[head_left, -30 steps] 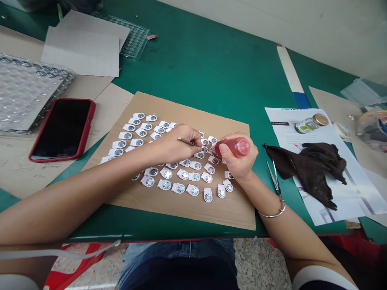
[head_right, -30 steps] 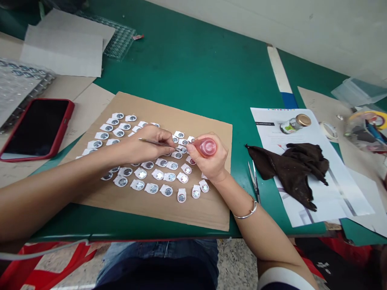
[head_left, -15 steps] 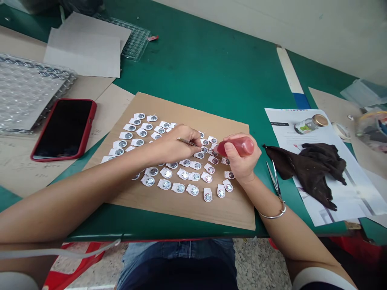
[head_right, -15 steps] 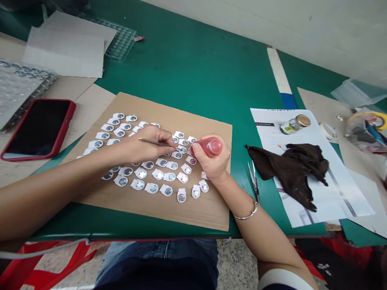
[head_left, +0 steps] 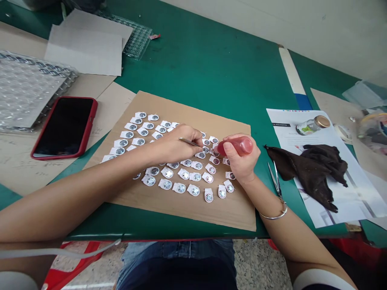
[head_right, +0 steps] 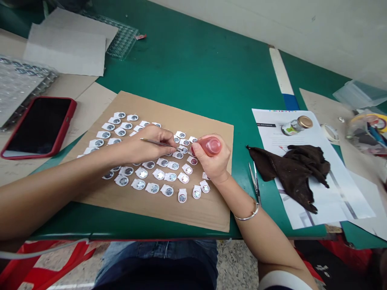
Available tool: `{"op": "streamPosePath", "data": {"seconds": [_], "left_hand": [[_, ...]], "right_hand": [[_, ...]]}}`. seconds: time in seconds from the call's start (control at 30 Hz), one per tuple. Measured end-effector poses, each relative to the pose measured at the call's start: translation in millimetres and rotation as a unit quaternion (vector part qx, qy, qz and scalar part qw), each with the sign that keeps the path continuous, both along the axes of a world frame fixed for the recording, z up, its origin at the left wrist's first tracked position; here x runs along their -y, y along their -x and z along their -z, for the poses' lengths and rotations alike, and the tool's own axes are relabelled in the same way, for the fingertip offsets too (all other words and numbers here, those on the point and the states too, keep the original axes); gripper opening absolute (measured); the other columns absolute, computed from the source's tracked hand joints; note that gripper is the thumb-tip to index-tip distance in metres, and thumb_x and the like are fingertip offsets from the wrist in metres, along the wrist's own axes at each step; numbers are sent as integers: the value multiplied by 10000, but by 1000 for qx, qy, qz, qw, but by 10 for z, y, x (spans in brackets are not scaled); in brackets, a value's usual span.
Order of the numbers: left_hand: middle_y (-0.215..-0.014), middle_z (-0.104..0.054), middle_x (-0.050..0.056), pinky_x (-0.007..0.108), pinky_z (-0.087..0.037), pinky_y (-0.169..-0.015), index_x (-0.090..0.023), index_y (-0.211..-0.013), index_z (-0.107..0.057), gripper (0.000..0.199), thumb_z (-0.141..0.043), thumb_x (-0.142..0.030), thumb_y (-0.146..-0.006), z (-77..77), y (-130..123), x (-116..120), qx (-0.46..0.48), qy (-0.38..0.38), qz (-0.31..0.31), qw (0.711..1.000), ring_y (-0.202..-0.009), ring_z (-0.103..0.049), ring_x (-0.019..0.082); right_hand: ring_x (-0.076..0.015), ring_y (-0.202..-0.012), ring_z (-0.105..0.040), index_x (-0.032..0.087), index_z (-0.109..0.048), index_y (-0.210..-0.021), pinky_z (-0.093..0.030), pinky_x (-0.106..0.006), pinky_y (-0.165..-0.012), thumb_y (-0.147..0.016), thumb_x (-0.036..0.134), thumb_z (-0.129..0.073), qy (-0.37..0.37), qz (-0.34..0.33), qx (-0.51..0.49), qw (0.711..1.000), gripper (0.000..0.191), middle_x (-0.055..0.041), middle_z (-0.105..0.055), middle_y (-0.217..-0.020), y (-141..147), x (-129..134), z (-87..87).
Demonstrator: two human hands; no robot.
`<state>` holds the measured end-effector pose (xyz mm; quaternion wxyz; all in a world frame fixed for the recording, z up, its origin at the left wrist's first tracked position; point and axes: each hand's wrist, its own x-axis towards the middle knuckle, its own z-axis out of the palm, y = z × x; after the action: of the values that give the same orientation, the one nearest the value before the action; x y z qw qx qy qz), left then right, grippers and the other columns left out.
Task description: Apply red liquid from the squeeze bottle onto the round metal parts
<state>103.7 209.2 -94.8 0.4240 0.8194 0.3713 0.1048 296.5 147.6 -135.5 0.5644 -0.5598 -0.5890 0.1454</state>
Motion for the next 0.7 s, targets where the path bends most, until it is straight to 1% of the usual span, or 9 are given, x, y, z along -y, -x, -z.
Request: {"op": "streamPosePath", "data": {"seconds": [0.3,0.47,0.7], "left_hand": [[-688,-626,27,225,-364,-500,-167,-769,-640,145,-524,-251,-749,13,12,0,13,1,2,1000,-606,-556,122],[-695,-627,13,227,-369,-521,-180,-762,-635,135,-523,-253,-749,2,10,8,3,5,-1,1000,-621,-553,122],[-668,-613,-8,228,-361,-518,-190,-748,-629,124,-520,-248,-744,-11,-1,13,3,7,-5,1000,-587,-534,109]], "right_hand": [[-130,-732,-630,185,-578,-792,-533,-302,-701,-668,363,-688,-14,-18,31,999,243,-11,-645,-762,8,18,-7],[-128,-726,-631,193,-571,-794,-536,-296,-688,-672,362,-687,-27,-21,52,998,239,-8,-642,-760,13,24,-10],[-125,-724,-630,188,-573,-792,-533,-288,-680,-673,332,-691,-29,-31,50,998,221,-7,-640,-753,21,37,-28]]}}
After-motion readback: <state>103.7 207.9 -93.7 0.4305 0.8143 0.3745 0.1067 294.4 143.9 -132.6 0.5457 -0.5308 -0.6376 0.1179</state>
